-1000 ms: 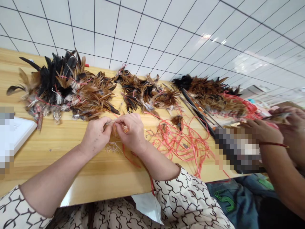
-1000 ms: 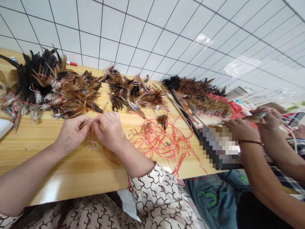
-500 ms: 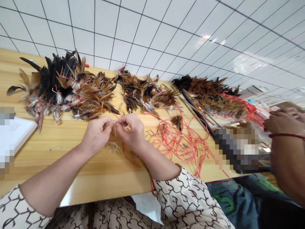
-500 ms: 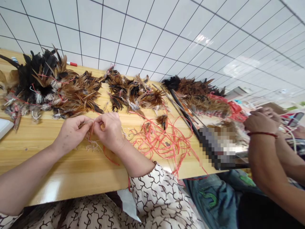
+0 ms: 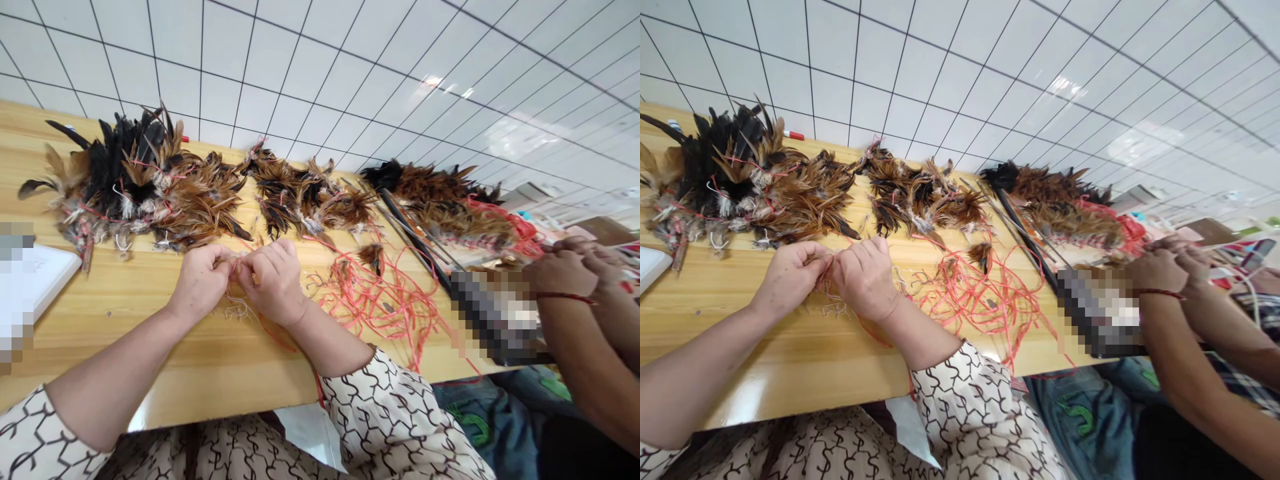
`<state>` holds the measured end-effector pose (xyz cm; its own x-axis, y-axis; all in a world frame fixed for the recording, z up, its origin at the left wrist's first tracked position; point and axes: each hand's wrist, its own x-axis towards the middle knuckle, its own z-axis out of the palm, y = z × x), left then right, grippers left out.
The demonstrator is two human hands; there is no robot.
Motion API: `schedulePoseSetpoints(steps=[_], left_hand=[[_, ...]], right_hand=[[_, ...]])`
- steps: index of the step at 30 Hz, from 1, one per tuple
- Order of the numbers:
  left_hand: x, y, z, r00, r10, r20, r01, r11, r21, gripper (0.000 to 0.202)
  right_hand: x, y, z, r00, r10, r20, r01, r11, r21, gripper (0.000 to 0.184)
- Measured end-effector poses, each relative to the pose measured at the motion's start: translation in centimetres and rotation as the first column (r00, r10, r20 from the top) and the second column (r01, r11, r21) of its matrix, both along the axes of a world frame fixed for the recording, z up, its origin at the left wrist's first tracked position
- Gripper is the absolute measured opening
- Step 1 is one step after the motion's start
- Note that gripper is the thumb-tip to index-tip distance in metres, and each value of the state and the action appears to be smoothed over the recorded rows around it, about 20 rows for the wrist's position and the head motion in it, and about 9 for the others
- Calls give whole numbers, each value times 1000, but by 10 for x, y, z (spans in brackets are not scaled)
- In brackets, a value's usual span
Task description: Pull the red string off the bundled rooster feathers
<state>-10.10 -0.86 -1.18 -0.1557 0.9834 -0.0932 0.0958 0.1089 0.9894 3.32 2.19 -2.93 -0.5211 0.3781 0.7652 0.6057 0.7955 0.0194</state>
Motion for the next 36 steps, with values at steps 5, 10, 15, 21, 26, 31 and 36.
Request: schedulePoseSetpoints(steps=[5,10,15,21,26,31,36], left_hand=[[1,-1,2,999,-10,31,11,998,-55,21],[1,1,4,992,-4,124,22,990,-138,25],[0,1,5,993,-5,120,23,989,-145,24],[0,0,4,1000,-15,23,16,999,-33,22],[1,-1,-2,998,-5,-65,9,998,57,19],[1,-1,-3,996,-2,-87,8,998,70,19],[0,0,2,999,-42,13,42,998,-55,20]], right_hand=[[0,-1,-1,992,-60,-113,44,989,-144,19],[-2,-2,-2,989,-9,-150,-28,970,-241,18],[-1,-1,-1,989,-28,-148,-21,947,-322,16],[5,0,1,983,-37,-180,-32,931,-364,7],[4,0,0,990,-31,-136,-19,937,-348,11],[3,0,-1,997,-28,-78,5,960,-280,18],[2,-1,3,991,-21,-131,-39,899,-437,18]])
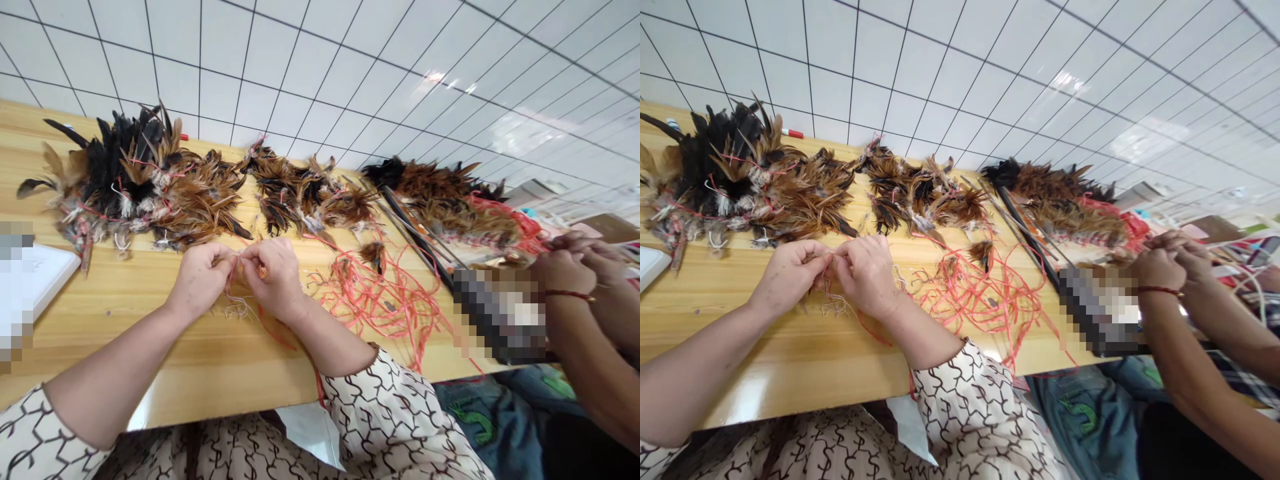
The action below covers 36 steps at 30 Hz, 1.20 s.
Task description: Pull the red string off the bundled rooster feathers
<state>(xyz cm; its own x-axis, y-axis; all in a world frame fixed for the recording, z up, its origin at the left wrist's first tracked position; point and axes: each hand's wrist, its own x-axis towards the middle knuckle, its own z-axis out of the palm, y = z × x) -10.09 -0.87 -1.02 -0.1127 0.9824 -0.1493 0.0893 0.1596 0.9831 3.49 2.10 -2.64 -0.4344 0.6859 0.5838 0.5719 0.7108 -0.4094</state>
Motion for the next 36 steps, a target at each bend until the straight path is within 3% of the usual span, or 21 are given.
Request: schedulePoseSetpoints(steps=[2,5,8,10,12,17,21,24,26,29,31,33,36], left_hand=[[0,1,1,998,-10,64,14,998,-63,20],[-1,3,0,992,10,125,0,996,-85,20],[-1,4,-1,988,46,149,-32,995,-95,21],[-2,4,-2,988,52,143,-40,996,-83,22],[-2,3,-1,993,34,116,-26,997,-71,22],[-2,1,0,1000,-6,16,7,999,-51,24],[-1,-1,-5,993,16,-120,-4,996,92,21],[-1,-2,-8,978,35,-205,3,983,182,21],[-1,-1,-8,985,16,-172,10,988,153,22],[-2,2,-7,999,3,-44,-2,1000,22,21],[-3,4,-5,1000,29,12,-28,998,-49,20],[-3,6,-4,998,49,36,-47,996,-77,19],[-3,5,-1,999,42,26,-39,995,-91,20]], right_hand=[[0,0,2,991,5,-132,-31,981,-191,14],[0,2,5,935,-21,-354,-155,874,-460,12],[2,4,5,868,-71,-491,-252,789,-561,20],[2,5,5,856,-90,-509,-253,786,-564,20],[3,5,4,876,-75,-476,-213,826,-521,16],[3,3,1,969,16,-247,-77,968,-238,6],[2,3,-2,994,16,-105,-26,994,-102,8],[2,4,-1,998,6,-70,-15,992,-128,11],[3,5,1,992,29,-124,-58,970,-235,12],[5,6,6,939,49,-340,-210,865,-456,13],[6,6,7,884,12,-467,-287,803,-523,15],[6,8,7,856,-20,-516,-292,805,-516,15],[5,9,3,891,-4,-455,-209,884,-417,12]])
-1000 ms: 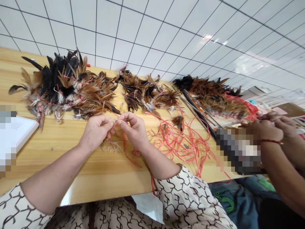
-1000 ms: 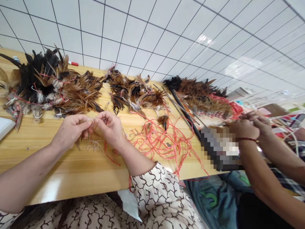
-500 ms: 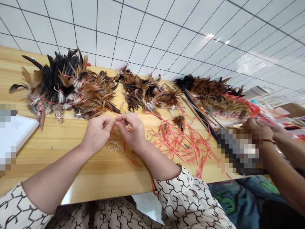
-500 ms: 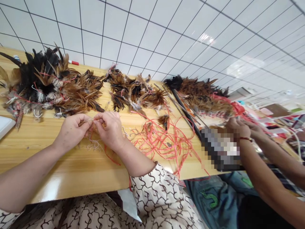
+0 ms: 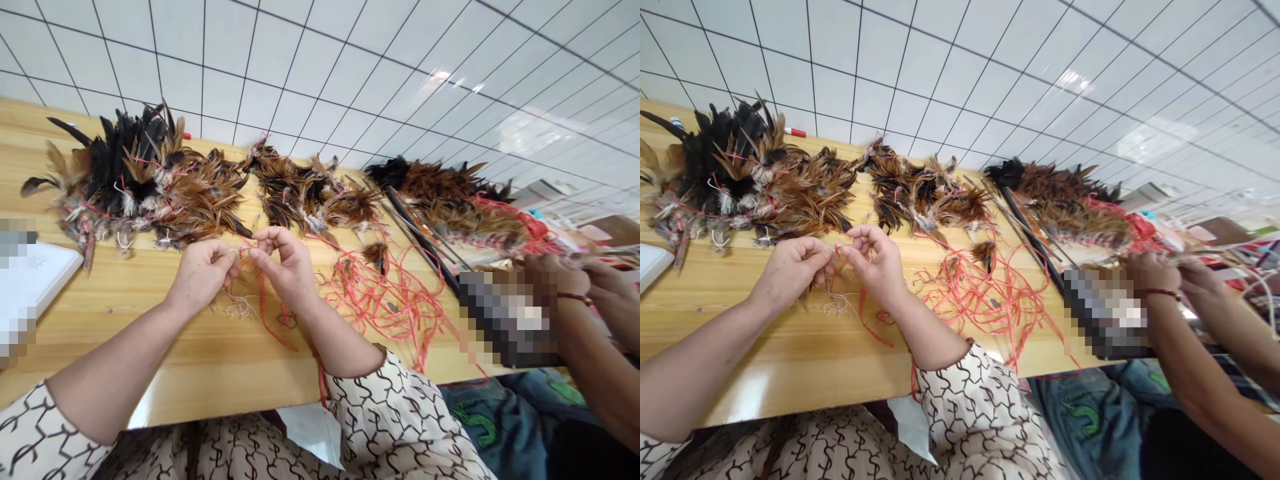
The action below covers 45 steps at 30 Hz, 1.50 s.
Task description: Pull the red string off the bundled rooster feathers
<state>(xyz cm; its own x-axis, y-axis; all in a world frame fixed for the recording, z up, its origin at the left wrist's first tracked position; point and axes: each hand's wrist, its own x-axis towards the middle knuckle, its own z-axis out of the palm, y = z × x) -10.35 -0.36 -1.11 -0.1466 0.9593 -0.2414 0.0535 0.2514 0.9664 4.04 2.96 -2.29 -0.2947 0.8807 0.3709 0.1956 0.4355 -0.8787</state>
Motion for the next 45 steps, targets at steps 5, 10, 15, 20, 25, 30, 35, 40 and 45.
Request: schedulePoseSetpoints(steps=[5,10,15,20,25,30,35,40,45], left_hand=[[1,-4,-4,994,-24,-104,36,992,122,22],[0,-4,-6,991,-51,-120,68,988,138,21],[0,-1,-2,998,-52,28,52,998,-25,20],[0,0,-3,993,-48,109,60,992,-110,23],[0,0,-8,998,-62,-8,62,998,-2,24],[-1,-1,-13,973,-91,-214,124,982,145,21],[0,-1,-5,992,-128,8,129,989,-72,24],[2,1,-1,986,-47,160,64,992,-105,18],[2,1,-3,986,-25,163,40,995,-89,20]], right_hand=[[-2,-2,-3,961,-89,261,15,962,274,5],[-1,-3,1,992,124,20,-123,990,-66,17],[-2,2,1,921,175,-347,-302,885,-354,33],[-2,6,-1,914,129,-385,-275,894,-353,34],[-3,0,3,952,154,-265,-214,953,-213,33],[-4,-1,2,975,107,-196,-149,966,-210,35],[0,9,-8,982,-45,-186,-17,948,-317,33],[-1,13,-9,976,-127,-179,61,940,-334,29],[-3,5,-3,975,-219,-41,217,975,-35,15]])
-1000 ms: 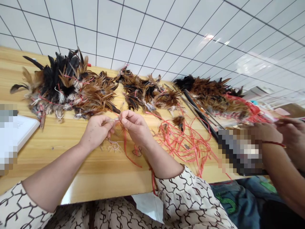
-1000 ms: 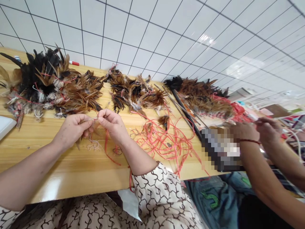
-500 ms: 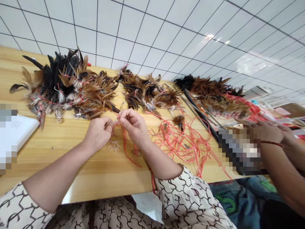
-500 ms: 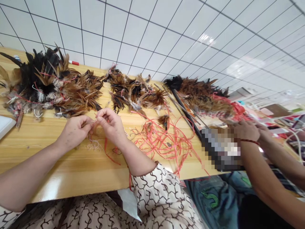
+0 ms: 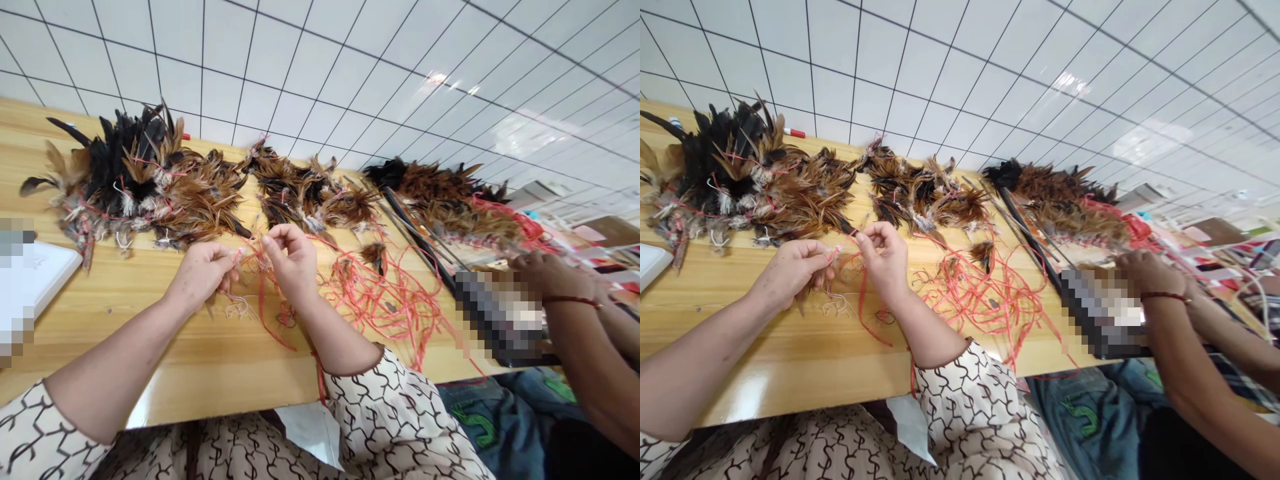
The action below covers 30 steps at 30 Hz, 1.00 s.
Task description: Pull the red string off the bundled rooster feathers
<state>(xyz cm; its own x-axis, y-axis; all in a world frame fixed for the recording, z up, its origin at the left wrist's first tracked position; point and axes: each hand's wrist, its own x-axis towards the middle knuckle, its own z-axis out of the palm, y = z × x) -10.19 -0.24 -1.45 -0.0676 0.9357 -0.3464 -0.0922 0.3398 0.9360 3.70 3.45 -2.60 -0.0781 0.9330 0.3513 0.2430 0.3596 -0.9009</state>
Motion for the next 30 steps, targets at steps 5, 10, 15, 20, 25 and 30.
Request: schedulePoseSetpoints(steps=[5,10,15,20,25,30], left_hand=[[0,-2,0,997,-6,-71,8,999,40,20],[1,-5,1,988,-22,-154,44,989,138,19],[3,-7,-1,966,24,-258,29,979,200,16],[2,-7,-11,915,26,-402,112,942,316,17],[1,-7,-14,858,50,-512,158,921,356,14],[3,-8,-8,891,47,-452,127,929,348,13]], right_hand=[[-2,-8,-3,947,80,310,-135,978,160,10],[-3,-7,-8,912,31,409,-125,971,206,9],[-3,-9,-8,889,-4,458,-109,969,221,10],[-4,-11,-8,896,-24,444,-82,972,219,11],[-5,-13,-8,900,-35,435,-67,974,217,10],[-6,-14,-5,915,-28,402,-59,977,204,11]])
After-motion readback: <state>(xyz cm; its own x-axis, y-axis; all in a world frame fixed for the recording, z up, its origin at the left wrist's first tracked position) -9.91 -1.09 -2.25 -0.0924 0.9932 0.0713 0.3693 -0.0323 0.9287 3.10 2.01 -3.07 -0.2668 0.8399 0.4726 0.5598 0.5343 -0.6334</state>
